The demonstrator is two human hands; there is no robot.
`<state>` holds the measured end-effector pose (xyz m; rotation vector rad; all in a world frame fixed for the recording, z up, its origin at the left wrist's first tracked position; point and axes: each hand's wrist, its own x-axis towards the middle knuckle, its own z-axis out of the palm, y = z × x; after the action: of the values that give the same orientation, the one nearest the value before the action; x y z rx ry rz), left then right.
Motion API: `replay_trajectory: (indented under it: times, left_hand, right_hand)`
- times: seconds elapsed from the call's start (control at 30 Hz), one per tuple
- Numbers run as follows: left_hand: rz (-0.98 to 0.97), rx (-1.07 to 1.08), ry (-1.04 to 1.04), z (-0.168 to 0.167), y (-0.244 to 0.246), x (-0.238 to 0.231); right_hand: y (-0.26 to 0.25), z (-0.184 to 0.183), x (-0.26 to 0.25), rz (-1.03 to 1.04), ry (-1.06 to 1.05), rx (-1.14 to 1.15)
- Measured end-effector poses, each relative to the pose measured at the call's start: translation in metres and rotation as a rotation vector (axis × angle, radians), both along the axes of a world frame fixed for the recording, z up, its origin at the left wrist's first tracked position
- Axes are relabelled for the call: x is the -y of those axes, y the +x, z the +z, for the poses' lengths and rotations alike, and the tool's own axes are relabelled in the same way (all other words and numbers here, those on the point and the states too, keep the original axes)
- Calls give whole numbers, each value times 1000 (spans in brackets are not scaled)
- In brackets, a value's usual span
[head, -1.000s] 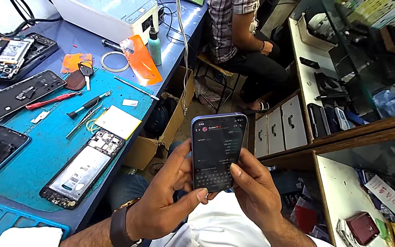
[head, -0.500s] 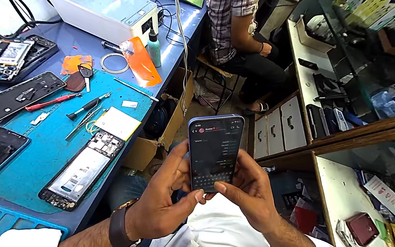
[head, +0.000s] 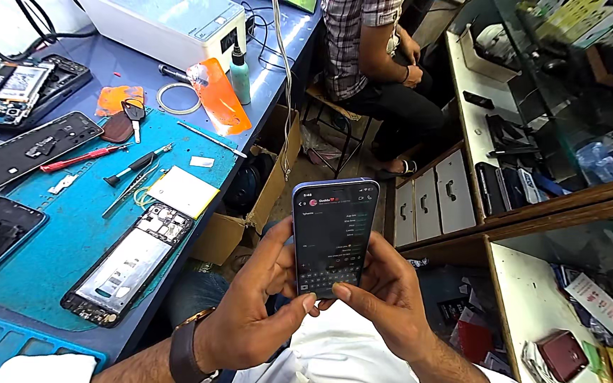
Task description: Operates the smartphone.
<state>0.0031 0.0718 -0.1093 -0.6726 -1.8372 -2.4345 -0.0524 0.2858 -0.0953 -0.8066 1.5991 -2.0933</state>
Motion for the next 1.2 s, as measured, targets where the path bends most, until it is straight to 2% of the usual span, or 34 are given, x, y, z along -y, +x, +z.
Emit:
replay_trajectory:
  times: [1.2]
  left_hand:
    - [1,9,-6,-2,1,-1]
  right_hand:
    - [2,-1,-2,-1,5,-8]
